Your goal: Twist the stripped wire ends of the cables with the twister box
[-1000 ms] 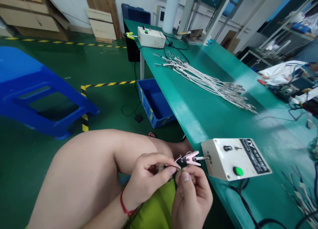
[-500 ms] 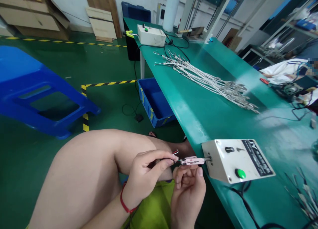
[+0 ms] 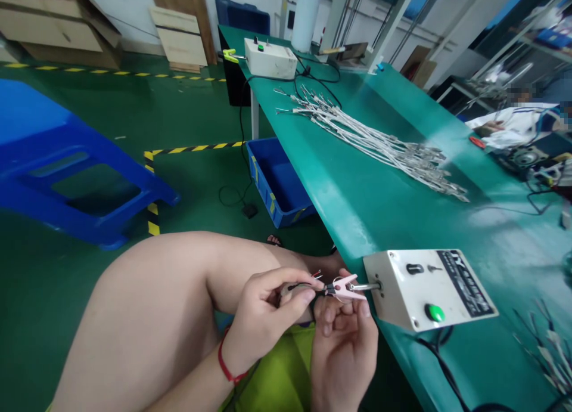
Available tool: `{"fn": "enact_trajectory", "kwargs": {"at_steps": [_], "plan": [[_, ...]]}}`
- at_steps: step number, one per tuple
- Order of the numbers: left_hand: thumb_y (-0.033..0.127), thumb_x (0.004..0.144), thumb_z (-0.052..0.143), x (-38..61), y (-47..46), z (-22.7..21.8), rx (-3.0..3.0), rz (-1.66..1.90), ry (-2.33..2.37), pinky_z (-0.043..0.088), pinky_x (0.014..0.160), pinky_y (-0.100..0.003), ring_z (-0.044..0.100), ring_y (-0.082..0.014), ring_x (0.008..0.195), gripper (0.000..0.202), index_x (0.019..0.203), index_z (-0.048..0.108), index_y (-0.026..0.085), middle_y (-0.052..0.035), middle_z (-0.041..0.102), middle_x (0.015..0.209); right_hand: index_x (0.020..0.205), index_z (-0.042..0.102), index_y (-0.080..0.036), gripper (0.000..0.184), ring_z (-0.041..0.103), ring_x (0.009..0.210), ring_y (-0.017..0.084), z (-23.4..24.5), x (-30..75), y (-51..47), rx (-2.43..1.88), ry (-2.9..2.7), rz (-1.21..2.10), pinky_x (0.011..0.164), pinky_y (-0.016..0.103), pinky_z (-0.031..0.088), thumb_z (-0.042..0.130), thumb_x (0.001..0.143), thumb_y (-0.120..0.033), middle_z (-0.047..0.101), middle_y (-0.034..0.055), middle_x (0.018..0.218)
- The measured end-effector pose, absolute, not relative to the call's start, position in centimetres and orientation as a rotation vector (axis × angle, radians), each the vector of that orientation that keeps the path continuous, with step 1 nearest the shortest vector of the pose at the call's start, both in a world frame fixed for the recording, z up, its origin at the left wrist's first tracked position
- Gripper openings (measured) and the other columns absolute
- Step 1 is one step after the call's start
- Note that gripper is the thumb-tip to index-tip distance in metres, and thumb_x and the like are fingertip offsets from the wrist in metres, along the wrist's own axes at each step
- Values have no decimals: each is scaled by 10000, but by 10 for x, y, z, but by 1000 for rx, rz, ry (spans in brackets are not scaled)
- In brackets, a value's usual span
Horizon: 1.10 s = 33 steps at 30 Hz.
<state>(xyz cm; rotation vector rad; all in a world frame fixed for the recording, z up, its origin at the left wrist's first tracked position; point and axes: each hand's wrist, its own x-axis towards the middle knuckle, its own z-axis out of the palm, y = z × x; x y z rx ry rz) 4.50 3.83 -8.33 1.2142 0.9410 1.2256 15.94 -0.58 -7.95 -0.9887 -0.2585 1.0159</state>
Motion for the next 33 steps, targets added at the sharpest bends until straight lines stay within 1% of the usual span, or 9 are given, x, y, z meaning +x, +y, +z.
{"fn": "enact_trajectory", "kwargs": {"at_steps": [2, 5, 9, 13, 17, 20, 23, 29, 33], "plan": [[127, 921, 731, 46, 39, -82, 1213, 1221, 940, 584, 669, -217, 778, -182, 808, 155, 964, 823, 245, -15, 844, 922, 1206, 703, -199, 292, 397, 568, 114, -78, 158, -4, -955, -199, 1028, 578, 229, 411, 599, 1014, -394, 522, -34, 643], [157, 931, 727, 47, 39, -80, 1189, 1235, 964, 593, 648, -246, 780, -203, 799, 113, 951, 814, 226, -38, 843, 916, 1258, 711, -193, 323, 371, 564, 103, -80, 158, -4, -907, -134, 1043, 612, 223, 435, 618, 1013, -382, 482, -46, 629], [183, 924, 729, 49, 40, -77, 1141, 1220, 970, 579, 556, -260, 783, -229, 775, 67, 929, 791, 206, -69, 847, 951, 1214, 746, -211, 310, 272, 516, 101, -85, 160, -2, -904, -124, 1078, 590, 223, 434, 640, 1006, -415, 411, -72, 549], [190, 930, 721, 51, 40, -79, 1105, 1208, 939, 631, 631, -291, 803, -255, 860, 64, 943, 779, 213, -79, 847, 1029, 1159, 759, -239, 237, 171, 489, 92, -88, 161, 1, -901, -142, 1078, 580, 196, 426, 662, 1004, -391, 365, -98, 496], [158, 918, 722, 53, 39, -83, 1131, 1210, 973, 640, 670, -271, 806, -241, 882, 87, 934, 788, 212, -69, 846, 1039, 1159, 759, -227, 224, 194, 489, 78, -88, 161, 2, -864, -110, 1094, 639, 173, 468, 669, 1010, -367, 392, -100, 486], [123, 904, 714, 53, 38, -83, 1182, 1219, 989, 650, 713, -285, 808, -251, 912, 118, 920, 796, 205, -68, 844, 1051, 1167, 760, -224, 229, 224, 482, 74, -88, 162, 2, -848, -102, 1101, 630, 165, 475, 681, 1005, -365, 421, -97, 488], [113, 901, 715, 53, 38, -82, 1210, 1228, 992, 653, 714, -289, 810, -254, 917, 132, 913, 800, 213, -61, 844, 1048, 1159, 766, -221, 228, 262, 476, 67, -88, 163, 2, -836, -104, 1102, 650, 167, 498, 707, 991, -363, 441, -96, 491], [49, 876, 718, 55, 41, -81, 1250, 1290, 970, 634, 776, -213, 812, -189, 934, 209, 912, 804, 235, -14, 848, 1022, 1181, 768, -212, 260, 333, 479, 58, -89, 164, 2, -827, -101, 1101, 639, 149, 501, 735, 976, -368, 467, -89, 486], [41, 879, 719, 56, 40, -83, 1268, 1302, 965, 631, 810, -210, 810, -180, 950, 224, 929, 806, 242, -5, 846, 1033, 1178, 770, -202, 268, 334, 480, 50, -91, 163, 1, -821, -103, 1098, 658, 151, 514, 738, 975, -373, 459, -91, 487]]}}
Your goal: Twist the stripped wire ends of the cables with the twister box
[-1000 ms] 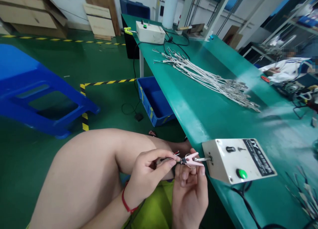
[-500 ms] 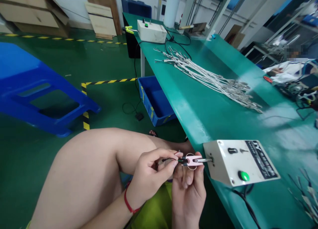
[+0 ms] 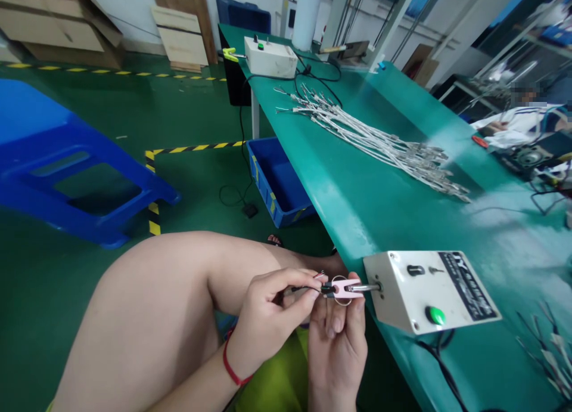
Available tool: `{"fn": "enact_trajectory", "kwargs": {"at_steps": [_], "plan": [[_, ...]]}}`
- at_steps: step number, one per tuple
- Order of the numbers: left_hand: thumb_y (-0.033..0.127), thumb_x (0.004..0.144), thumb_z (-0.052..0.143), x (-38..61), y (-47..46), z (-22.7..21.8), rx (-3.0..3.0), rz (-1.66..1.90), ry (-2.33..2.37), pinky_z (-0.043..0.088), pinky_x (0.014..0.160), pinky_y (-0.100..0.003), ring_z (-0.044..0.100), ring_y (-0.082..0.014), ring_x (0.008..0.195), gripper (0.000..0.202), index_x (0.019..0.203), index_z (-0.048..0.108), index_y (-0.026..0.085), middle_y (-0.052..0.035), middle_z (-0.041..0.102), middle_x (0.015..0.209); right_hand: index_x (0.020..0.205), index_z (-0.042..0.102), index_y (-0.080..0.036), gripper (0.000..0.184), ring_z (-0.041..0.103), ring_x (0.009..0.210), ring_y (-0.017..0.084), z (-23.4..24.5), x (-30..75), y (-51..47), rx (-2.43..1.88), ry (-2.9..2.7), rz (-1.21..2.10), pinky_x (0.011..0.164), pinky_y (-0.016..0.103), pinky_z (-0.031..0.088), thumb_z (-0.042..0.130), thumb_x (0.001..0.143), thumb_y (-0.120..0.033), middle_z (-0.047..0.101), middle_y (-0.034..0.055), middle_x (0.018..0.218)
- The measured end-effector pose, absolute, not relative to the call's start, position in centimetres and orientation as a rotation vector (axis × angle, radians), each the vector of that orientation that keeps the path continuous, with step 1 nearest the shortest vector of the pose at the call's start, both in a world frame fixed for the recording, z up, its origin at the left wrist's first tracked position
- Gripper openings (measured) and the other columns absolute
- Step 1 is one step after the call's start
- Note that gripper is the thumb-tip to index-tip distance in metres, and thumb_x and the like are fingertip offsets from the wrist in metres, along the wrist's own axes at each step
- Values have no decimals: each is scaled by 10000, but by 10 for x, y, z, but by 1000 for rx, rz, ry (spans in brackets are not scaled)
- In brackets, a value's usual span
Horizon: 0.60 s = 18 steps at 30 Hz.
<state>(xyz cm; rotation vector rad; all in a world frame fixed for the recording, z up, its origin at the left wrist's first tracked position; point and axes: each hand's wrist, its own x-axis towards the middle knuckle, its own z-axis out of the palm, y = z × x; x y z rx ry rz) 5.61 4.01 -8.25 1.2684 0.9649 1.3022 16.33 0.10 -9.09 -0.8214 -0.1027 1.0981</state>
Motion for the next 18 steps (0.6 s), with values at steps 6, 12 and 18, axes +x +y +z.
{"fn": "enact_trajectory", "kwargs": {"at_steps": [6, 12, 18], "plan": [[43, 866, 720, 55, 40, -82, 1295, 1305, 987, 647, 791, -245, 813, -202, 933, 224, 923, 806, 241, -12, 845, 1033, 1183, 765, -206, 280, 357, 492, 52, -92, 164, 1, -837, -93, 1102, 685, 166, 529, 741, 970, -386, 462, -90, 497], [99, 891, 717, 49, 40, -78, 1308, 1320, 986, 653, 681, -299, 812, -244, 860, 181, 910, 793, 261, -25, 846, 1033, 1106, 758, -215, 243, 381, 496, 71, -90, 165, -1, -850, -112, 1114, 651, 204, 519, 707, 972, -411, 487, -76, 518], [17, 890, 687, 41, 38, -75, 1459, 1432, 893, 669, 846, -288, 811, -217, 963, 263, 957, 770, 257, -7, 840, 1076, 709, 710, -166, 368, 423, 464, 79, -94, 153, -12, -1054, -393, 1000, 477, 184, 383, 708, 952, -443, 509, -25, 484]]}}
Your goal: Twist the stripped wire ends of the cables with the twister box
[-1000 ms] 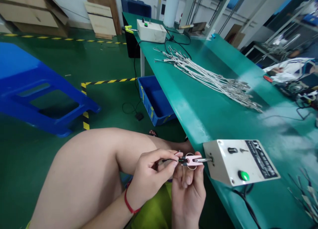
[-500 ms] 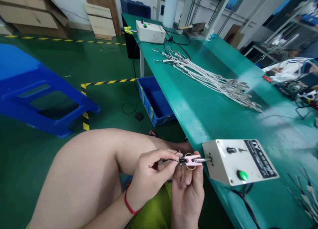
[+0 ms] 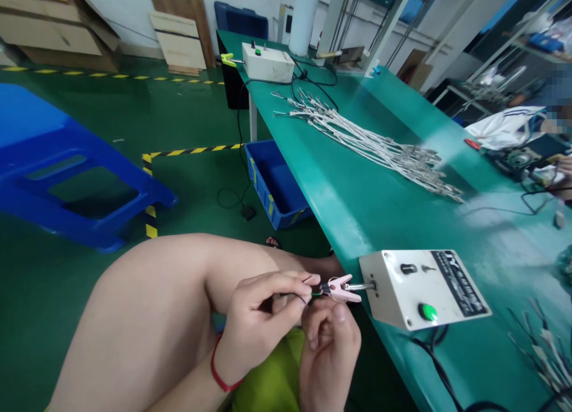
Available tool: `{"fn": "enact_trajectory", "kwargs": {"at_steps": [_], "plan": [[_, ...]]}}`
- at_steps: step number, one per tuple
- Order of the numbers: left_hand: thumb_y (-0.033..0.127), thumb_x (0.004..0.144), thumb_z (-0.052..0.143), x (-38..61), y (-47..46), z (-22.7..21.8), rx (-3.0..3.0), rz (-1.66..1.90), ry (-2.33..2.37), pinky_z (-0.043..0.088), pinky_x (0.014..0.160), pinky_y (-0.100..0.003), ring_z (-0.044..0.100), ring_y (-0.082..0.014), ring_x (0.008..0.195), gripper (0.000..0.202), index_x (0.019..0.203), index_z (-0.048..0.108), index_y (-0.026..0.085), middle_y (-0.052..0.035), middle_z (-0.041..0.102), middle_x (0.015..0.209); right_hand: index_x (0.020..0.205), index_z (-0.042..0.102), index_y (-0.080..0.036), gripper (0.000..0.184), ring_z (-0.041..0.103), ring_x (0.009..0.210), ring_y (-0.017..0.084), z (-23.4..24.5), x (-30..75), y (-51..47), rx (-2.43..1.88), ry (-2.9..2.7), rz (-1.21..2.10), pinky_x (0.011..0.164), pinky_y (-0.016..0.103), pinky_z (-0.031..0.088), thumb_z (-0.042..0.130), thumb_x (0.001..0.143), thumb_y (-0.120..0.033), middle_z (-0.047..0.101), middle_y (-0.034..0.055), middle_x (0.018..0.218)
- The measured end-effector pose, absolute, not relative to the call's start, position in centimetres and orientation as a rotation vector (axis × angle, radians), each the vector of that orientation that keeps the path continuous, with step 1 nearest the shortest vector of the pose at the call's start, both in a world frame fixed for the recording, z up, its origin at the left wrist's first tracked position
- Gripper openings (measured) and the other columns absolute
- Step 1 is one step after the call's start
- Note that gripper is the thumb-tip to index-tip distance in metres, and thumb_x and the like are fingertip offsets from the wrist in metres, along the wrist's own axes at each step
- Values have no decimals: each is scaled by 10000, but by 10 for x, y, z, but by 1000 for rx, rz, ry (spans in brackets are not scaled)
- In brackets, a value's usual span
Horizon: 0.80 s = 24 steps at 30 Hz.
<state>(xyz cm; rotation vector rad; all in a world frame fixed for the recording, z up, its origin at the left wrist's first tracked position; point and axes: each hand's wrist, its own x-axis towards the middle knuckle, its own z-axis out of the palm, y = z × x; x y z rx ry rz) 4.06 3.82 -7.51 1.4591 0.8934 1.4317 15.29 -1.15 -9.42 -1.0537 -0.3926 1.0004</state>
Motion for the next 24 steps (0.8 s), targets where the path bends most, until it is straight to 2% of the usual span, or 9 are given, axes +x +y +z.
{"fn": "enact_trajectory", "kwargs": {"at_steps": [2, 3, 8, 12, 17, 21, 24], "plan": [[-22, 867, 690, 39, 37, -75, 1573, 1478, 824, 667, 900, -293, 812, -212, 986, 313, 1004, 766, 250, -11, 835, 1111, 876, 781, -172, 191, 415, 436, 58, -92, 148, -17, -1099, -460, 911, 442, 156, 340, 794, 894, -362, 541, -39, 495], [-29, 864, 689, 38, 37, -75, 1640, 1489, 793, 674, 890, -299, 814, -215, 981, 341, 1042, 763, 252, -15, 831, 1133, 938, 793, -186, 160, 413, 422, 52, -90, 146, -19, -1108, -476, 880, 426, 147, 327, 817, 874, -331, 566, -40, 507], [4, 912, 678, 33, 37, -75, 1914, 1449, 699, 690, 855, -332, 815, -234, 999, 393, 1178, 715, 291, -11, 825, 1167, 920, 811, -212, 107, 400, 390, 43, -76, 145, -23, -1135, -482, 870, 379, 129, 312, 847, 846, -280, 603, -32, 516], [-18, 901, 681, 33, 35, -74, 1934, 1484, 680, 668, 894, -286, 811, -218, 1016, 343, 1139, 725, 225, -50, 829, 1149, 863, 803, -210, 92, 449, 427, 54, -69, 146, -20, -1097, -469, 896, 412, 138, 381, 859, 826, -273, 636, -16, 564], [15, 899, 695, 38, 27, -71, 1886, 1414, 873, 660, 909, -283, 815, -201, 953, 308, 1094, 753, 246, -20, 838, 1108, 849, 786, -190, 106, 498, 442, 59, -73, 144, -20, -1089, -377, 836, 432, 152, 417, 851, 821, -269, 697, 10, 658], [0, 899, 681, 39, 26, -70, 1646, 1432, 904, 643, 896, -245, 805, -180, 967, 281, 1001, 766, 248, 5, 841, 1058, 899, 768, -199, 60, 530, 486, 76, -76, 147, -21, -1042, -371, 795, 479, 166, 423, 772, 898, -259, 657, -6, 624], [32, 892, 714, 39, 29, -69, 1431, 1354, 876, 641, 825, -220, 804, -174, 927, 240, 943, 784, 256, 13, 843, 1004, 973, 780, -217, 88, 523, 503, 89, -75, 150, -23, -987, -491, 865, 489, 175, 415, 765, 908, -274, 606, -21, 577]]}}
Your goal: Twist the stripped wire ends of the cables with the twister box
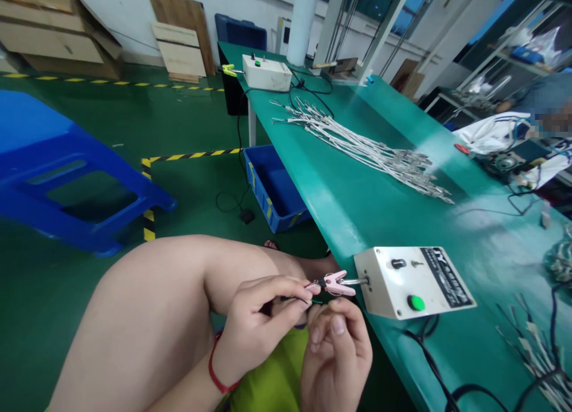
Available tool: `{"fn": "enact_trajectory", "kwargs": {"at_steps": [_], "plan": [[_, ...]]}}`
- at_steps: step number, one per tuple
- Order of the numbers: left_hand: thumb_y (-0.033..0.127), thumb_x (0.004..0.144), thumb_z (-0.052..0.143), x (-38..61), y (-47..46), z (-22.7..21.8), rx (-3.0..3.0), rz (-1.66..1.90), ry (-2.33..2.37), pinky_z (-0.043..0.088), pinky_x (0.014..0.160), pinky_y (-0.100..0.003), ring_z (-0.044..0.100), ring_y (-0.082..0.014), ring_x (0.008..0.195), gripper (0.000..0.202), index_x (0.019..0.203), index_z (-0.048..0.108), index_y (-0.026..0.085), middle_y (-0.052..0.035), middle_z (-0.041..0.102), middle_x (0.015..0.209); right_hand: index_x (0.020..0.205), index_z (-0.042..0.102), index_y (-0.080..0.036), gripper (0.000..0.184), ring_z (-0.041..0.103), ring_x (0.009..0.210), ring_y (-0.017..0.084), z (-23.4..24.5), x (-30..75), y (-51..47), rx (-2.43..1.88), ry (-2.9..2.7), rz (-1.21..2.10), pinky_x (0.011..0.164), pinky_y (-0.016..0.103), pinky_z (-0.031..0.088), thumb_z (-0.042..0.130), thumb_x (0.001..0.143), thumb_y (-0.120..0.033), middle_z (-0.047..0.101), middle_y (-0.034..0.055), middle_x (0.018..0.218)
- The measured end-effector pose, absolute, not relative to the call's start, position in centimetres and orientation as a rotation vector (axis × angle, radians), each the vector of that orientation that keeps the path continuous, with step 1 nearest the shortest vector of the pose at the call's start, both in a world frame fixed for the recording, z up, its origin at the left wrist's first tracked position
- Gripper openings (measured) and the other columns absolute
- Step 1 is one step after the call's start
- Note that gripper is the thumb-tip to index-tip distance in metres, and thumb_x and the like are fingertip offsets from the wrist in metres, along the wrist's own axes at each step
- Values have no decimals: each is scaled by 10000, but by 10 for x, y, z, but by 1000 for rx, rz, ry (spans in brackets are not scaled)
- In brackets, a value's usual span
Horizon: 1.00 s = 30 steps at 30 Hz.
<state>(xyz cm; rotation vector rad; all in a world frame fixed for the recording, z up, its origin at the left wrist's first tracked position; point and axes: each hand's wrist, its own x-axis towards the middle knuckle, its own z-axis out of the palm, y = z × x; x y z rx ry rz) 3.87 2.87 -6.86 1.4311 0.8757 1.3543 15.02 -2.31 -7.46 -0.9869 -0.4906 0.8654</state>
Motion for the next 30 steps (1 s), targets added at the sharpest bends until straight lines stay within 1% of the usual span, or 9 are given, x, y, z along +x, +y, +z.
{"fn": "enact_trajectory", "kwargs": {"at_steps": [3, 8, 13, 17, 19, 21, 25, 28, 30], "plan": [[81, 876, 751, 39, 31, -67, 1274, 1236, 804, 641, 738, -231, 801, -187, 841, 174, 904, 805, 244, -5, 844, 937, 984, 804, -233, 135, 496, 475, 71, -73, 152, -24, -991, -601, 885, 496, 181, 432, 824, 856, -272, 641, -18, 610], [124, 867, 760, 41, 31, -64, 1203, 1126, 785, 650, 769, -321, 802, -252, 881, 139, 885, 823, 247, -32, 847, 940, 830, 789, -230, 68, 541, 508, 76, -76, 154, -22, -1013, -600, 879, 486, 169, 419, 846, 843, -264, 728, 26, 732], [181, 871, 772, 40, 32, -61, 1115, 1135, 777, 658, 720, -322, 803, -259, 850, 110, 856, 814, 282, -14, 846, 921, 859, 760, -227, 77, 460, 484, 69, -76, 157, -19, -969, -574, 840, 521, 180, 436, 794, 898, -284, 524, -57, 556], [201, 862, 790, 41, 33, -62, 1106, 1131, 772, 668, 729, -331, 805, -267, 855, 81, 848, 812, 278, -21, 844, 914, 922, 795, -236, 104, 476, 496, 68, -76, 157, -21, -1003, -622, 854, 526, 190, 443, 846, 846, -285, 608, -26, 625], [231, 869, 791, 42, 33, -62, 1122, 1120, 784, 672, 732, -350, 803, -279, 870, 55, 844, 810, 276, -32, 844, 925, 901, 804, -235, 99, 516, 532, 82, -77, 157, -22, -1039, -643, 861, 548, 205, 466, 861, 826, -264, 652, 0, 675], [279, 876, 790, 42, 32, -62, 1135, 1105, 799, 676, 744, -377, 799, -293, 882, 38, 843, 806, 270, -47, 842, 929, 853, 790, -229, 61, 520, 546, 85, -77, 157, -22, -1028, -616, 837, 574, 214, 481, 845, 838, -251, 629, -8, 665], [382, 866, 811, 39, 33, -62, 1074, 1055, 802, 629, 573, -319, 758, -244, 664, 126, 819, 804, 265, -39, 805, 753, 899, 774, -219, 67, 447, 513, 71, -71, 159, -21, -976, -539, 806, 545, 185, 440, 793, 885, -282, 476, -57, 567], [376, 874, 822, 36, 33, -63, 1019, 1006, 690, 592, 567, -291, 733, -218, 638, 123, 821, 816, 266, -38, 793, 732, 1044, 803, -222, 195, 456, 527, 70, -65, 162, -23, -1020, -591, 913, 552, 182, 449, 813, 865, -301, 512, -43, 592], [371, 873, 831, 35, 33, -65, 1021, 992, 650, 564, 569, -279, 708, -201, 635, 127, 818, 822, 256, -38, 777, 728, 1061, 819, -230, 237, 476, 539, 74, -63, 163, -25, -1049, -631, 1017, 566, 190, 468, 839, 839, -308, 535, -32, 604]]}}
